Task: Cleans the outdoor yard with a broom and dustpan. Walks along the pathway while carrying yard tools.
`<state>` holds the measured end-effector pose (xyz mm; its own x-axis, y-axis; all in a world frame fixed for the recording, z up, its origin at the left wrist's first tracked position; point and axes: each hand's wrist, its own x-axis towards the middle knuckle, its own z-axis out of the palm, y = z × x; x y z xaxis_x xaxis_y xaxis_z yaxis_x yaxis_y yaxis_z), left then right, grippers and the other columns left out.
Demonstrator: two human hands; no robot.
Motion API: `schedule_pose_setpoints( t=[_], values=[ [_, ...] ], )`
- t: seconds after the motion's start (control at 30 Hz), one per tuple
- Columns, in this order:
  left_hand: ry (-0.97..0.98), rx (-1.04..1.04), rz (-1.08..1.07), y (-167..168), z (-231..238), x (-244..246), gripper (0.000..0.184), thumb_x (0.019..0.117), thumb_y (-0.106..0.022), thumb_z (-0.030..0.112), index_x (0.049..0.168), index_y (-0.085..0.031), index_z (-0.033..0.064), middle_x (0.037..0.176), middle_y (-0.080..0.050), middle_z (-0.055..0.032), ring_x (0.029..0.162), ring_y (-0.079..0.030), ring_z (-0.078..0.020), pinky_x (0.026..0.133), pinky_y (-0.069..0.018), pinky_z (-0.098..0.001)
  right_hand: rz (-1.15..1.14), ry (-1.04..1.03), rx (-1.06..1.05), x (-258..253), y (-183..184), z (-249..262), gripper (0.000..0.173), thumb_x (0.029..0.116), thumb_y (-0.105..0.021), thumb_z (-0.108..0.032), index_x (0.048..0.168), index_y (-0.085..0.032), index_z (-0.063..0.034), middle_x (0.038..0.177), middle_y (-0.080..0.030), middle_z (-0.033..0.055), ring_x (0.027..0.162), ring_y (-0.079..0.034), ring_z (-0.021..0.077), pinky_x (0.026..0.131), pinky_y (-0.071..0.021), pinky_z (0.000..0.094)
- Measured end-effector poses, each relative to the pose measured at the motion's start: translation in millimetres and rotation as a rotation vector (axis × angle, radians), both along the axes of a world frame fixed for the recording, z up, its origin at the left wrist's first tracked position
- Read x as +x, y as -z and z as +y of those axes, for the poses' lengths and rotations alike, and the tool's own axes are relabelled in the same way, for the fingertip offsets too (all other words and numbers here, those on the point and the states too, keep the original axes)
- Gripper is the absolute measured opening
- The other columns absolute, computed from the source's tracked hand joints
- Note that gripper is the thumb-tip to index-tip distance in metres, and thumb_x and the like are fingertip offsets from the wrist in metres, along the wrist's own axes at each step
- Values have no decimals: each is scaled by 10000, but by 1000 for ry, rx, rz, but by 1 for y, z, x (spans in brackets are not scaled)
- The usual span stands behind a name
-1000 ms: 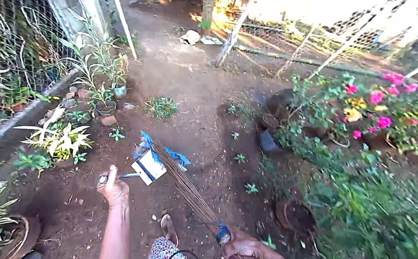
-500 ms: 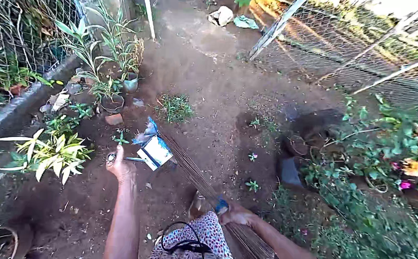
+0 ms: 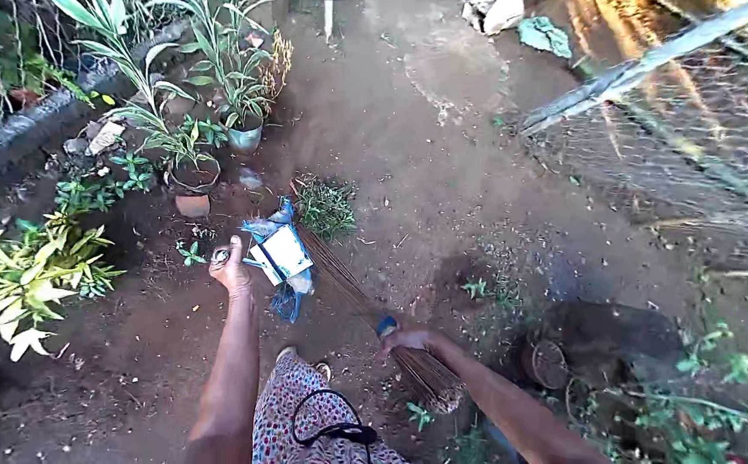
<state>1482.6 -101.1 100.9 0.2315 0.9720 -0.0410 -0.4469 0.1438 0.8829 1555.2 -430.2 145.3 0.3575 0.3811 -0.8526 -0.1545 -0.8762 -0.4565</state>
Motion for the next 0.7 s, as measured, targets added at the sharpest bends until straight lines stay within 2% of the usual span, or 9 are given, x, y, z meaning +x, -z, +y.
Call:
schedule_pose_setpoints(
  t=[0.1,0.2,0.27,0.33,0.43,0.5,0.57,0.63,0.7],
  values=[
    [-37,-36,53,19,6,54,300,923,-639,6,734,-565,227,662,-593,163,618,-560,48,641,-509,-160,-24,-49,-40,68,-1,20,815,779,-826,-55,1485,-422,-2,1314,-584,268,1177,-599,350,1025,-480,513],
    [-20,-102,172,51,24,92,224,935,-655,31,777,-562,159,669,-597,126,632,-580,21,662,-529,-194,2,-52,-70,120,-7,20,874,764,-827,-43,1519,-387,-28,1335,-577,264,1187,-601,352,1023,-487,518],
    [44,-106,337,65,31,103,240,954,-668,128,768,-523,174,660,-535,141,615,-532,36,643,-496,-186,30,-30,-80,147,-29,6,928,728,-823,-26,1536,-368,-32,1330,-577,266,1175,-605,351,1009,-500,521],
    [87,-83,444,67,41,107,256,956,-689,208,761,-524,188,663,-526,149,612,-525,32,643,-496,-200,44,-1,-77,166,-59,-12,922,691,-823,-33,1506,-392,-16,1253,-610,241,1095,-632,316,954,-529,497],
    [25,-105,415,40,53,108,177,951,-683,144,810,-576,150,688,-618,120,641,-610,-6,680,-558,-244,63,94,-50,190,-109,-42,952,656,-822,-75,1498,-385,-6,1111,-658,149,933,-676,207,837,-582,407],
    [-79,-108,349,10,54,109,246,934,-638,33,756,-537,169,628,-603,116,583,-601,-20,630,-554,-237,59,179,-25,207,-136,-63,941,610,-847,-158,1448,-440,-26,1017,-694,63,842,-700,135,766,-613,348],
    [-179,-82,301,-15,47,115,307,893,-583,-29,708,-502,201,575,-574,126,529,-576,-15,583,-534,-219,52,226,-28,230,-155,-75,980,564,-871,-250,1430,-458,-53,984,-711,14,790,-709,109,722,-624,326],
    [-225,-49,316,-30,30,132,343,887,-578,-43,680,-512,222,562,-579,147,515,-568,13,561,-522,-187,23,237,-32,259,-160,-80,1021,527,-894,-288,1423,-459,-64,978,-715,15,749,-717,116,682,-634,323],
    [-254,-46,359,-29,14,158,348,887,-608,-29,668,-510,222,568,-569,153,525,-557,23,569,-510,-184,-26,196,-53,297,-151,-75,1081,528,-871,-255,1483,-409,-48,1037,-699,56,795,-709,128,722,-621,339]
  ],
)
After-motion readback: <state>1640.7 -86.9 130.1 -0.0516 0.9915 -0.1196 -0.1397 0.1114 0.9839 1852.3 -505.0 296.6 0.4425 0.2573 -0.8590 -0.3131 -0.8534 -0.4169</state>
